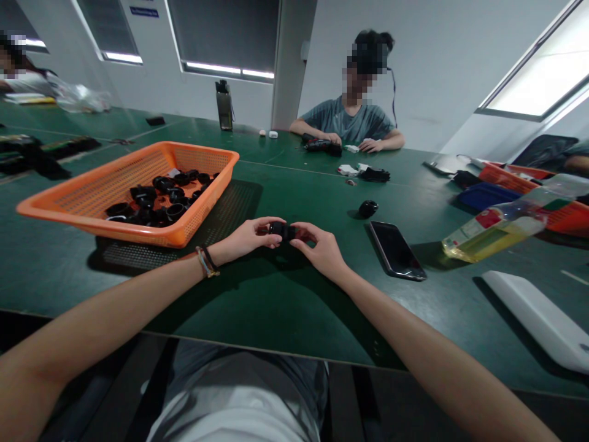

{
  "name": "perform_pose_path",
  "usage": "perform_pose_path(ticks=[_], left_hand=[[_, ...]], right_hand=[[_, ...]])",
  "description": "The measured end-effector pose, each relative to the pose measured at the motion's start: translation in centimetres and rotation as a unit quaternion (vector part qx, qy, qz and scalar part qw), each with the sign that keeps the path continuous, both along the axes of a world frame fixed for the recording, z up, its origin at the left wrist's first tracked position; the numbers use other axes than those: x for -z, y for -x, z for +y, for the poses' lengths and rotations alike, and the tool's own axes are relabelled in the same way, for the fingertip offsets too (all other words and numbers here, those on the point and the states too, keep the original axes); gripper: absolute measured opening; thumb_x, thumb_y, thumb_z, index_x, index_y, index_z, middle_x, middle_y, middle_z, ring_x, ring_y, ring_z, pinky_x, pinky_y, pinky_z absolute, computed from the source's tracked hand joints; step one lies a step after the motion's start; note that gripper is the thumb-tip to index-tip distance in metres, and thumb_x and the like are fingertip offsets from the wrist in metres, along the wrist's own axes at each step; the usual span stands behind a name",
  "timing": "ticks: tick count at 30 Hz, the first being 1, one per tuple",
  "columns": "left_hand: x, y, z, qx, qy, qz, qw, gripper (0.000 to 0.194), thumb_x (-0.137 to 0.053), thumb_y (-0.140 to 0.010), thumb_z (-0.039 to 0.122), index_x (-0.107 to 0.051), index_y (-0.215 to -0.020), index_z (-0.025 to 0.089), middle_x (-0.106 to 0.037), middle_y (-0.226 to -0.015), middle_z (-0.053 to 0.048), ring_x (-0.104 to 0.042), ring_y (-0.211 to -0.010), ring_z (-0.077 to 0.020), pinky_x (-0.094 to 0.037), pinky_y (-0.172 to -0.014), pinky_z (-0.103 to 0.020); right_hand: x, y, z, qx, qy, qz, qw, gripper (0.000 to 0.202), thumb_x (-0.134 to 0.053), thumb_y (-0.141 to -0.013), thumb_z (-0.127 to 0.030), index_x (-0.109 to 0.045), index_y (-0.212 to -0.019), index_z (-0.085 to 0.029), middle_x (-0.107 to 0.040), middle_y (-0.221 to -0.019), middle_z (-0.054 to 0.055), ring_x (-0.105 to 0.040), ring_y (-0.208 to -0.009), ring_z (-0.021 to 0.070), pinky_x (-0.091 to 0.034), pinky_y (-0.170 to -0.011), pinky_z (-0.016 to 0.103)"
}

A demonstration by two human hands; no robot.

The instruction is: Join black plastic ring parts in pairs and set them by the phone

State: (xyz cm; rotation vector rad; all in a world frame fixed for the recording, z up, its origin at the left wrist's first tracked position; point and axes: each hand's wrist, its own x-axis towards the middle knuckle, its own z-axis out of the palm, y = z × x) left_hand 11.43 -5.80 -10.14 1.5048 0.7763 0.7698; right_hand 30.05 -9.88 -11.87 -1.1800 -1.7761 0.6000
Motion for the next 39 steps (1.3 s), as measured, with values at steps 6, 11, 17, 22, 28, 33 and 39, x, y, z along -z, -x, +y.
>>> perform_pose_path(ticks=[6, 11, 17, 22, 28, 33, 39], left_hand=[[-0.05, 0.12, 0.05, 0.009, -0.011, 0.043, 0.999, 0.050, -0.069, -0.063, 0.024, -0.057, -0.110, 0.013, -0.062, -0.083, 0.000, -0.057, -0.067, -0.0094, -0.048, -0.076, -0.029], [-0.02, 0.17, 0.04, 0.011, -0.022, 0.051, 0.998, 0.051, -0.068, -0.064, 0.025, -0.056, -0.112, 0.013, -0.062, -0.085, -0.001, -0.058, -0.070, -0.0102, -0.048, -0.078, -0.030], [0.15, 0.19, 0.13, 0.017, -0.030, 0.052, 0.998, 0.052, -0.068, -0.065, 0.027, -0.056, -0.113, 0.014, -0.062, -0.084, -0.001, -0.058, -0.070, -0.0106, -0.048, -0.077, -0.030], [0.05, 0.17, 0.09, 0.014, -0.029, 0.055, 0.998, 0.053, -0.068, -0.064, 0.027, -0.055, -0.114, 0.013, -0.061, -0.083, -0.001, -0.058, -0.069, -0.0103, -0.048, -0.077, -0.029], [0.13, 0.21, 0.15, 0.015, -0.037, 0.064, 0.997, 0.054, -0.067, -0.065, 0.028, -0.055, -0.115, 0.014, -0.062, -0.084, -0.001, -0.059, -0.071, -0.0112, -0.048, -0.078, -0.030], [0.36, 0.22, 0.29, 0.012, -0.055, 0.071, 0.996, 0.053, -0.068, -0.064, 0.030, -0.057, -0.114, 0.015, -0.063, -0.087, -0.002, -0.059, -0.072, -0.0122, -0.048, -0.076, -0.030], [0.40, 0.24, 0.34, 0.016, -0.057, 0.076, 0.995, 0.053, -0.068, -0.064, 0.031, -0.056, -0.114, 0.015, -0.063, -0.087, -0.002, -0.060, -0.072, -0.0122, -0.048, -0.077, -0.030]], right_hand=[[0.01, 0.01, 0.05, 0.005, -0.004, -0.012, 1.000, 0.025, -0.060, -0.074, -0.022, -0.063, -0.098, -0.016, -0.065, -0.075, 0.002, -0.060, -0.066, 0.0135, -0.051, -0.069, 0.030], [0.03, -0.03, 0.07, 0.005, -0.002, -0.016, 1.000, 0.025, -0.060, -0.075, -0.023, -0.063, -0.098, -0.017, -0.065, -0.075, 0.002, -0.060, -0.066, 0.0136, -0.051, -0.069, 0.030], [0.03, -0.07, 0.06, 0.011, -0.004, -0.026, 1.000, 0.024, -0.060, -0.076, -0.024, -0.064, -0.099, -0.018, -0.066, -0.075, 0.002, -0.060, -0.066, 0.0137, -0.050, -0.068, 0.030], [-0.07, -0.03, 0.00, 0.016, 0.000, -0.034, 0.999, 0.024, -0.059, -0.076, -0.023, -0.064, -0.099, -0.017, -0.066, -0.075, 0.002, -0.059, -0.066, 0.0136, -0.050, -0.068, 0.030], [-0.21, 0.03, -0.04, 0.020, 0.004, -0.038, 0.999, 0.024, -0.059, -0.076, -0.023, -0.064, -0.098, -0.017, -0.066, -0.076, 0.003, -0.059, -0.066, 0.0136, -0.049, -0.068, 0.030], [-0.24, 0.06, -0.02, 0.024, 0.007, -0.041, 0.999, 0.023, -0.058, -0.076, -0.023, -0.064, -0.097, -0.016, -0.066, -0.075, 0.002, -0.059, -0.065, 0.0132, -0.049, -0.067, 0.029], [-0.27, 0.11, -0.04, 0.022, 0.009, -0.040, 0.999, 0.023, -0.057, -0.076, -0.022, -0.064, -0.097, -0.015, -0.065, -0.074, 0.002, -0.059, -0.066, 0.0133, -0.048, -0.066, 0.028]])
